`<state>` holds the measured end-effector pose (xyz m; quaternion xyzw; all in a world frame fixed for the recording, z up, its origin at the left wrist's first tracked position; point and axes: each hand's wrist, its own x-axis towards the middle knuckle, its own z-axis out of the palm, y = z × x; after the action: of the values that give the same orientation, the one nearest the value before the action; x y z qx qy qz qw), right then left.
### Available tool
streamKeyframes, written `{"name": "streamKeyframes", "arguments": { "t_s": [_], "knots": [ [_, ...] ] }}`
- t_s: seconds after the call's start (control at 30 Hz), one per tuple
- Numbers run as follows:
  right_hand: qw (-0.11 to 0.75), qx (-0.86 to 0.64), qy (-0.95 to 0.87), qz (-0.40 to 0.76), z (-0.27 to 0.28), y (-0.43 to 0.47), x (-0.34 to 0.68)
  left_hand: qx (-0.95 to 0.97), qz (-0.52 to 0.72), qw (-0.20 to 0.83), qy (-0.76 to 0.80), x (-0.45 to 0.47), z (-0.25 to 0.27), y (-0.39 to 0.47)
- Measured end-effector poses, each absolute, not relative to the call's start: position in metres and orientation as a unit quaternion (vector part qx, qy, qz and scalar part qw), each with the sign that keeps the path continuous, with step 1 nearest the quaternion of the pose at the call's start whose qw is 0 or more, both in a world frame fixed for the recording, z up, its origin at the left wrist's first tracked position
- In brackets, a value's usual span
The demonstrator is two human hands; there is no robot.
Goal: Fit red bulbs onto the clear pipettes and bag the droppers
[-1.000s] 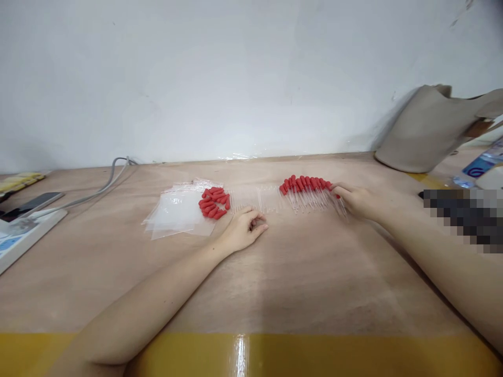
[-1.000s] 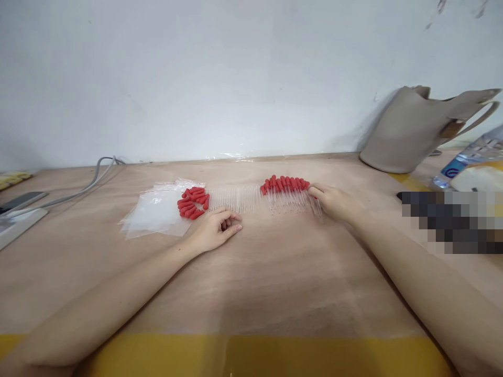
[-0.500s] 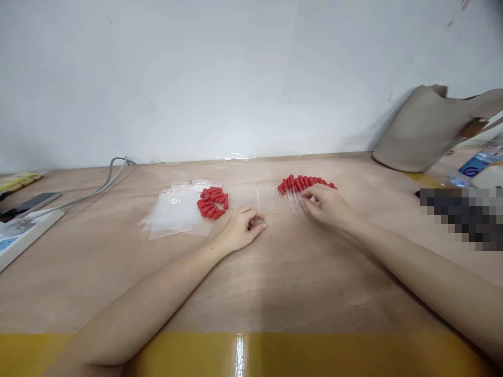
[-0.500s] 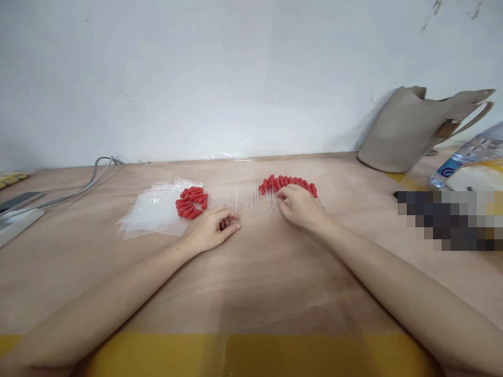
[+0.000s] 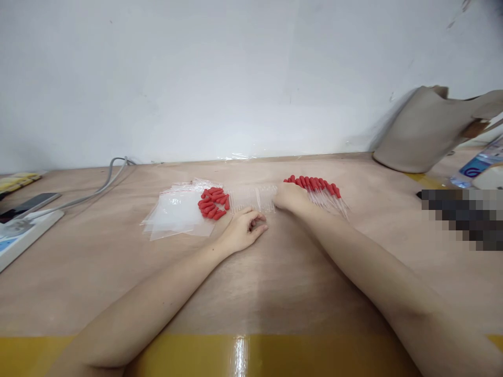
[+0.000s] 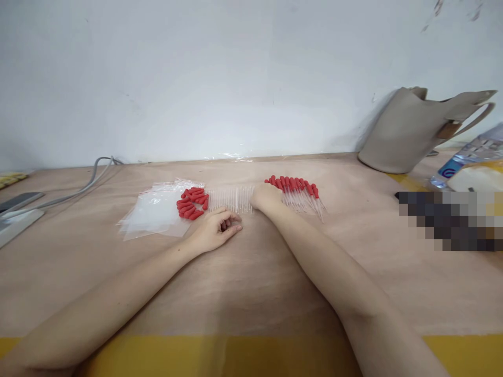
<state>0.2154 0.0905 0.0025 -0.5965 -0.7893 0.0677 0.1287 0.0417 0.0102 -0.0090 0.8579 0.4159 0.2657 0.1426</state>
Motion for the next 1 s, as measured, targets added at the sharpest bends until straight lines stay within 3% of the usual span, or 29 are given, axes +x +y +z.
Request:
{"name": "streamKeyframes", "arguments": {
  "t_s": [0.1, 0.2, 0.3, 0.4, 0.57, 0.73, 1.0],
  "knots": [
    [0.110, -0.677, -0.725, 0.060, 0.010, 0.083, 0.215, 0.858, 0.261, 0.124, 0.424, 0.040, -0.010, 0.010],
    [0.122, -0.693, -0.710, 0.032, 0.018, 0.064, 0.216, 0.847, 0.273, 0.029, 0.456, 0.032, -0.008, 0.016],
    [0.163, -0.612, -0.771, -0.066, 0.018, 0.037, 0.223, 0.806, 0.259, -0.107, 0.521, 0.018, -0.002, 0.028],
    [0.191, -0.454, -0.849, -0.190, 0.006, 0.012, 0.237, 0.765, 0.214, -0.176, 0.582, 0.006, 0.003, 0.040],
    [0.220, -0.311, -0.895, -0.233, -0.017, -0.007, 0.257, 0.740, 0.157, -0.200, 0.623, -0.002, 0.002, 0.050],
    [0.268, -0.295, -0.893, -0.210, -0.025, -0.006, 0.263, 0.727, 0.139, -0.201, 0.642, -0.003, -0.001, 0.053],
    [0.269, -0.323, -0.888, -0.184, -0.026, -0.004, 0.263, 0.729, 0.145, -0.219, 0.632, -0.004, 0.002, 0.052]
  ]
}}
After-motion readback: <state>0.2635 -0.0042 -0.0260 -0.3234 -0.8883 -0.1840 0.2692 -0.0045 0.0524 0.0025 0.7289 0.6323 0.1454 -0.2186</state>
